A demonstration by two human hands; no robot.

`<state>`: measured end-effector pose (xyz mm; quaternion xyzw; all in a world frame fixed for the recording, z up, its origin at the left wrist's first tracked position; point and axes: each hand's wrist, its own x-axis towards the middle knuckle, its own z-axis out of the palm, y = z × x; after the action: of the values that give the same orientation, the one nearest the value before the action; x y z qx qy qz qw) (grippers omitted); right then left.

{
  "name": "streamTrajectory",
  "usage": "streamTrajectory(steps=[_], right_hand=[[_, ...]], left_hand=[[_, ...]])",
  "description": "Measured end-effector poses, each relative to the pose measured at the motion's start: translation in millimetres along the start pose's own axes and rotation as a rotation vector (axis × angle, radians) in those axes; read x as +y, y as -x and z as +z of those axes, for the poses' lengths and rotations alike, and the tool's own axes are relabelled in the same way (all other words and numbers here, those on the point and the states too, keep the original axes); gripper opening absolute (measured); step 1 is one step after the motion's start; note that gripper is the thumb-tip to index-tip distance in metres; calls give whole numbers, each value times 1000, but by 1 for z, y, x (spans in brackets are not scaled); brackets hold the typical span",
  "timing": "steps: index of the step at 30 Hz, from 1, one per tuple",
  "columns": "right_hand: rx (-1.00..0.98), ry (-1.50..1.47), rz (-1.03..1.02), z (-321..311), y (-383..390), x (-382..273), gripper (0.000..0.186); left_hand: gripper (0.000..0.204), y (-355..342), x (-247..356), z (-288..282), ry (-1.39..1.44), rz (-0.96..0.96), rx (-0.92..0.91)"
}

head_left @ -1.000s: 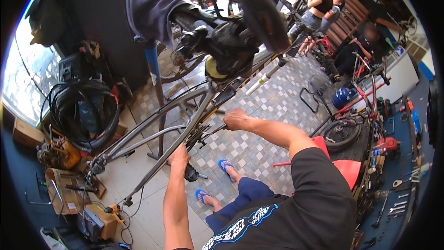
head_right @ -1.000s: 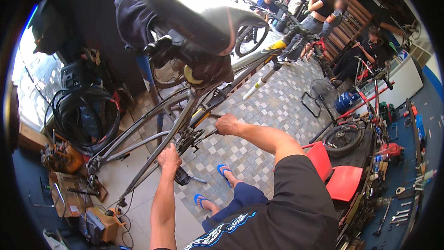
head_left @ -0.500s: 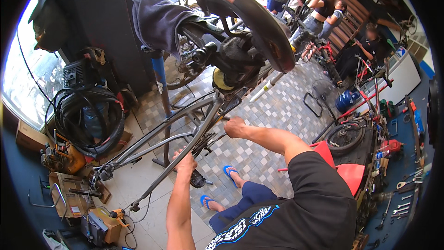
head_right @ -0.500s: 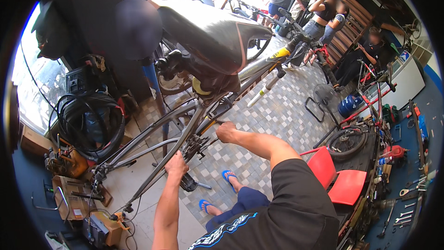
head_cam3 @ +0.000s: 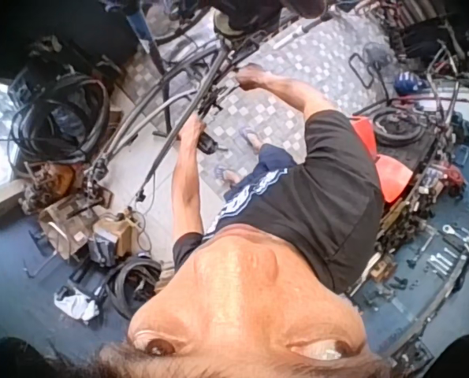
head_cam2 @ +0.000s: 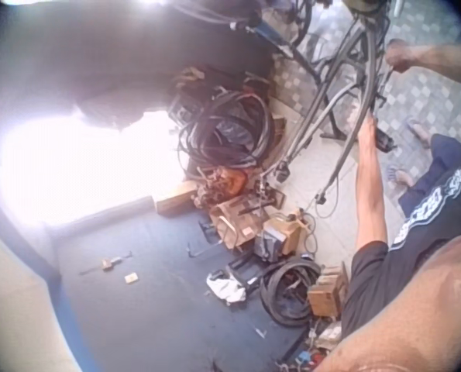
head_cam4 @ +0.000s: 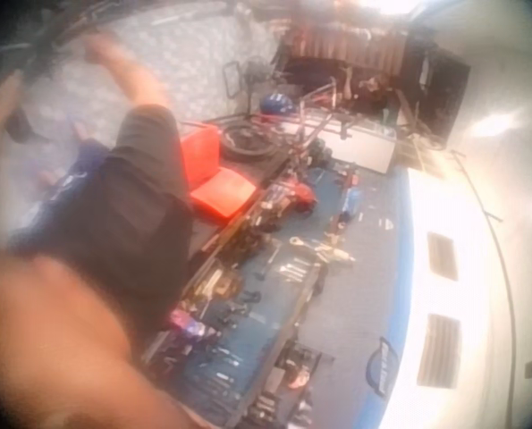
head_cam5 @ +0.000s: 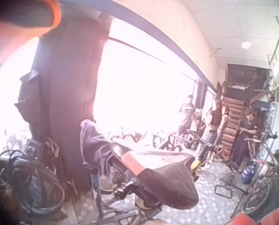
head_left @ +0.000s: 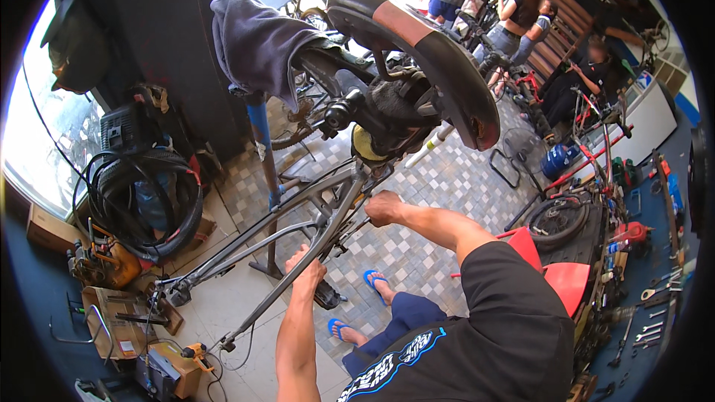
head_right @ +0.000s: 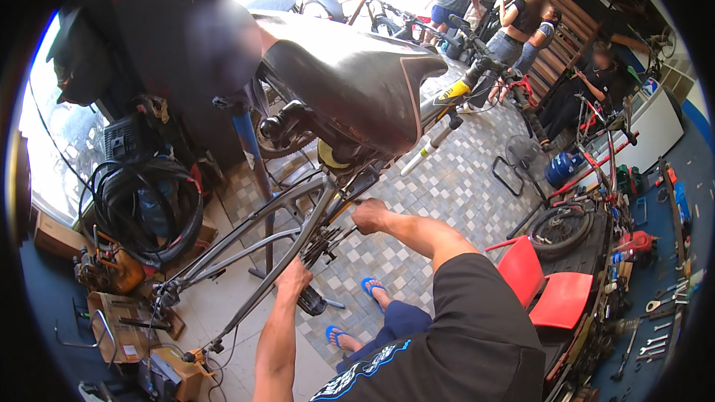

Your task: The person uses a hex wrench to adjust the crankset and chainring bolts on a bicycle mounted on a repair stand. They rotate the pedals to check alignment and continue tightening bolts on the crankset throughout the clip.

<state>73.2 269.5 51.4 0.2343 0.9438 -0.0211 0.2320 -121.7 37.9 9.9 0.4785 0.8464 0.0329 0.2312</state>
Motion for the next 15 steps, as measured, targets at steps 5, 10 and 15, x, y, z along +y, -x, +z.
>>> streamTrajectory(steps=[5, 10, 15], right_hand=[[18, 16, -16, 9, 2, 3, 19], [10, 31, -16, 10, -3, 4, 18], [-45, 31, 15, 6, -1, 1, 19]], left_hand=[[48, 3, 3, -5, 4, 15, -33], [44, 2, 4, -6, 1, -11, -32], [39, 4, 7, -13, 12, -31, -64]])
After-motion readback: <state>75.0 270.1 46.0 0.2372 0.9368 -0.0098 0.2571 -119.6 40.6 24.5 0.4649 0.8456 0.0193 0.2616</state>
